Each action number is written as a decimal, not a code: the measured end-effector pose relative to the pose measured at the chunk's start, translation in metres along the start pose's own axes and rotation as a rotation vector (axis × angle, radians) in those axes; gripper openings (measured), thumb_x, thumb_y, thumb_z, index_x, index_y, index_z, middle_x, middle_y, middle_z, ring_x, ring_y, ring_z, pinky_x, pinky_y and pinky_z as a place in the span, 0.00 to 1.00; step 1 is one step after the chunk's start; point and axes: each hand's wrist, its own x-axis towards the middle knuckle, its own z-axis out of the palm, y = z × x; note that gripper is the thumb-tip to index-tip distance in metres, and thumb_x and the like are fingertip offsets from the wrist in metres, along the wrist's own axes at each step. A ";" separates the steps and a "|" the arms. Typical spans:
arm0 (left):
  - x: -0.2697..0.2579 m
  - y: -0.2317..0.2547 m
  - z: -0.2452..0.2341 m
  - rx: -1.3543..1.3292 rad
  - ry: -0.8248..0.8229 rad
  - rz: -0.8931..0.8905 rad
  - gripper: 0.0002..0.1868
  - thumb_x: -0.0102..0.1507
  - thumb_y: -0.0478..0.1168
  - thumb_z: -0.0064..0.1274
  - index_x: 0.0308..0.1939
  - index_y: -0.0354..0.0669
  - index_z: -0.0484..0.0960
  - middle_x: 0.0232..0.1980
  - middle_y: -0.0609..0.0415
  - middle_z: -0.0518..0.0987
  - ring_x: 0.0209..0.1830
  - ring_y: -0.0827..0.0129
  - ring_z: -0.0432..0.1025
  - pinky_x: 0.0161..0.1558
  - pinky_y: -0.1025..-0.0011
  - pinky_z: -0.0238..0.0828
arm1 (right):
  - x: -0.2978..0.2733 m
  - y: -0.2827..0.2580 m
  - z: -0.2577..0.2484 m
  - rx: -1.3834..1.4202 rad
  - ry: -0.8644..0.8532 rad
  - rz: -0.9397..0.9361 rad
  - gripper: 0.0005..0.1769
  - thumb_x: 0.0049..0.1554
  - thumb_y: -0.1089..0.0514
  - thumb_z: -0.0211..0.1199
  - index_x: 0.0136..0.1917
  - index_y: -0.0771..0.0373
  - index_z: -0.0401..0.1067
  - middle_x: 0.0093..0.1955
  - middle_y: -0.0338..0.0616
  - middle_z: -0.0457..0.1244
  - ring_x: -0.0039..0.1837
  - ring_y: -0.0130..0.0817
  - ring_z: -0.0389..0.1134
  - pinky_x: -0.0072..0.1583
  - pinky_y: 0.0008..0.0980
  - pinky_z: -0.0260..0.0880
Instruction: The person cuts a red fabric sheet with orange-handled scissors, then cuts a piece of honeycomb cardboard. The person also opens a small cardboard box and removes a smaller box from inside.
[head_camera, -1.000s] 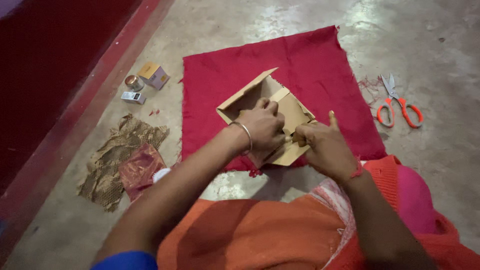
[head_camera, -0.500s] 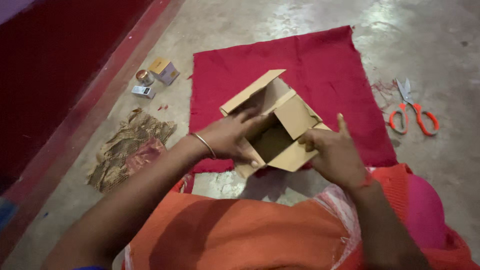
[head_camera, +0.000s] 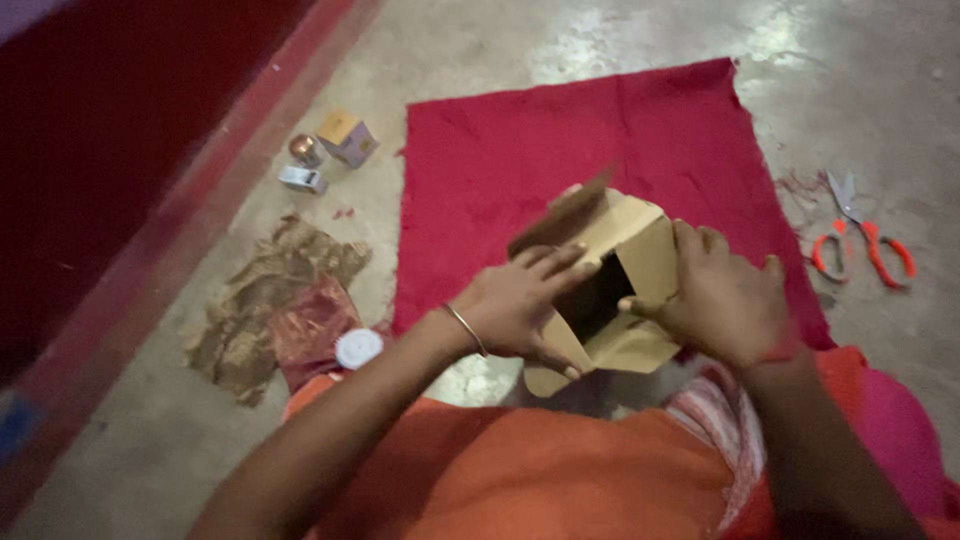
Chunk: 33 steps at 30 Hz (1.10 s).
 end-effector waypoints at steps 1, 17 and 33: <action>0.000 0.000 0.000 -0.001 0.022 0.021 0.69 0.41 0.79 0.65 0.78 0.53 0.56 0.81 0.47 0.55 0.79 0.48 0.52 0.69 0.52 0.63 | 0.002 -0.011 -0.002 -0.058 0.000 0.015 0.65 0.47 0.23 0.71 0.80 0.60 0.47 0.69 0.53 0.61 0.64 0.50 0.68 0.67 0.64 0.59; -0.011 -0.014 0.027 -0.380 0.075 0.036 0.69 0.41 0.66 0.74 0.79 0.48 0.58 0.84 0.43 0.52 0.85 0.49 0.44 0.79 0.52 0.44 | 0.040 0.106 0.067 1.547 -0.138 0.196 0.15 0.59 0.58 0.62 0.58 0.69 0.74 0.49 0.44 0.70 0.48 0.31 0.71 0.51 0.34 0.73; -0.064 -0.024 0.003 -0.188 0.458 -0.498 0.49 0.51 0.55 0.71 0.72 0.43 0.68 0.71 0.42 0.70 0.70 0.48 0.66 0.68 0.55 0.65 | 0.033 0.041 0.049 1.879 -0.227 -0.144 0.19 0.63 0.59 0.57 0.64 0.73 0.68 0.54 0.49 0.68 0.54 0.34 0.70 0.58 0.37 0.72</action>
